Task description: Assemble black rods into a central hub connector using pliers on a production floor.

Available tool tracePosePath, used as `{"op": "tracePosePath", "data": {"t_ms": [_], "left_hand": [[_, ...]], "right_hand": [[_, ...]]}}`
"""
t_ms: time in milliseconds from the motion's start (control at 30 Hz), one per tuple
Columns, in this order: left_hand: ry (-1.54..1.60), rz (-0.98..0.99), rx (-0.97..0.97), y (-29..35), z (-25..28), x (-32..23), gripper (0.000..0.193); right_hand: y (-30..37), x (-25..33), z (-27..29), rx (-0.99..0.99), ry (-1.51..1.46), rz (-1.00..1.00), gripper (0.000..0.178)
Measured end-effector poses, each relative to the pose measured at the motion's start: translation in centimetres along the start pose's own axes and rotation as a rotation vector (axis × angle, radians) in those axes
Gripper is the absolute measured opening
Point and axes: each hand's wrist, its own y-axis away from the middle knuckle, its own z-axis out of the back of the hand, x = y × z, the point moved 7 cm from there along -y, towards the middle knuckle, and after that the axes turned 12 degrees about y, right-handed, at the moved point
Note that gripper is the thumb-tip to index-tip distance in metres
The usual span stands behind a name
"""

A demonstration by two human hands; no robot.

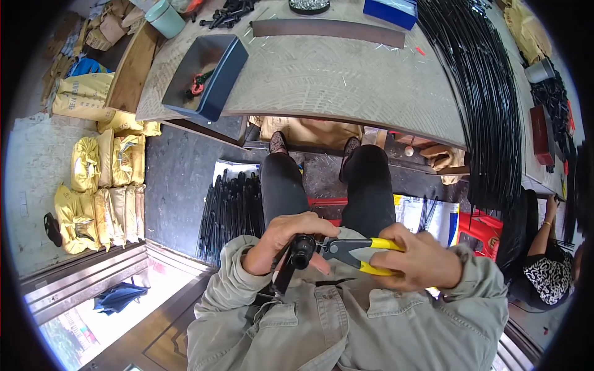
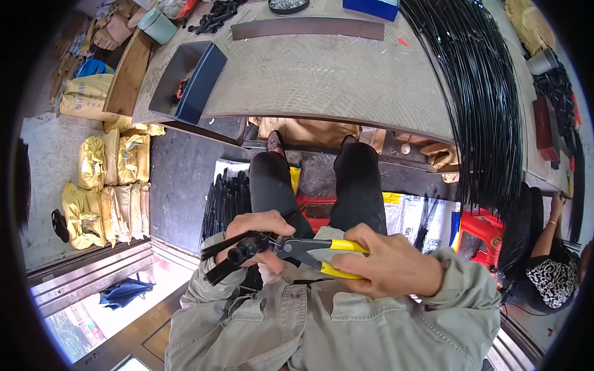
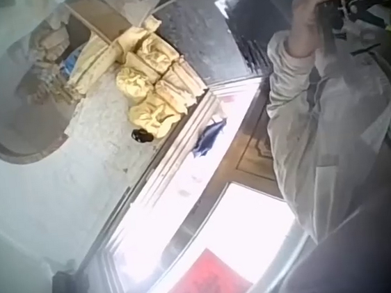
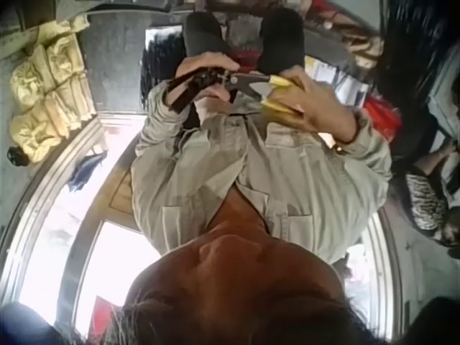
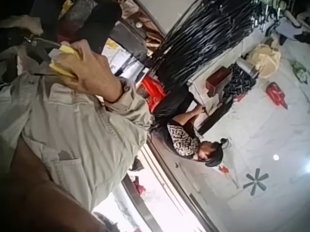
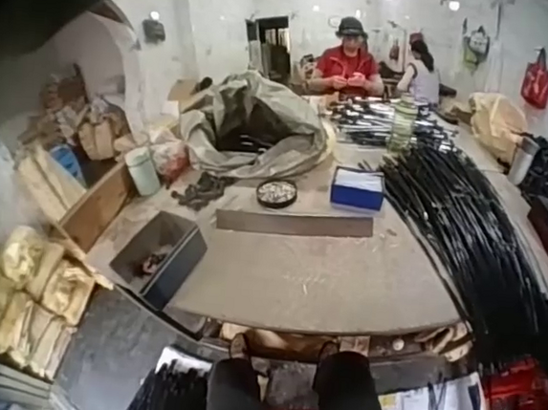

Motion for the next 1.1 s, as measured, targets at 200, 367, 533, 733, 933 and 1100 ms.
{"op": "tracePosePath", "data": {"t_ms": [200,367,533,733,933,1100], "left_hand": [[-0.013,-0.115,-0.055,0.1,-0.2,0.4,0.056],[-0.034,-0.075,-0.15,0.6,-0.2,0.8,0.061],[-0.03,-0.009,-0.194,0.5,0.2,-0.1,0.062],[-0.046,-0.084,-0.177,0.8,0.2,0.1,0.062],[-0.076,-0.115,-0.179,0.9,0.4,-0.2,0.061],[-0.039,-0.072,-0.147,1.0,0.4,-0.1,0.059]], "right_hand": [[-0.1,-0.7,-2.2,-0.087,0.158,-0.113,0.035],[-1.2,-0.3,0.7,-0.161,0.42,-0.088,0.037],[-2.3,1.0,2.4,-0.094,0.499,-0.012,0.039],[-2.8,1.8,2.9,0.04,0.593,-0.008,0.041],[-3.6,2.5,3.5,0.091,0.679,0.022,0.046],[-3.0,1.7,2.9,0.34,0.46,-0.048,0.049]]}}
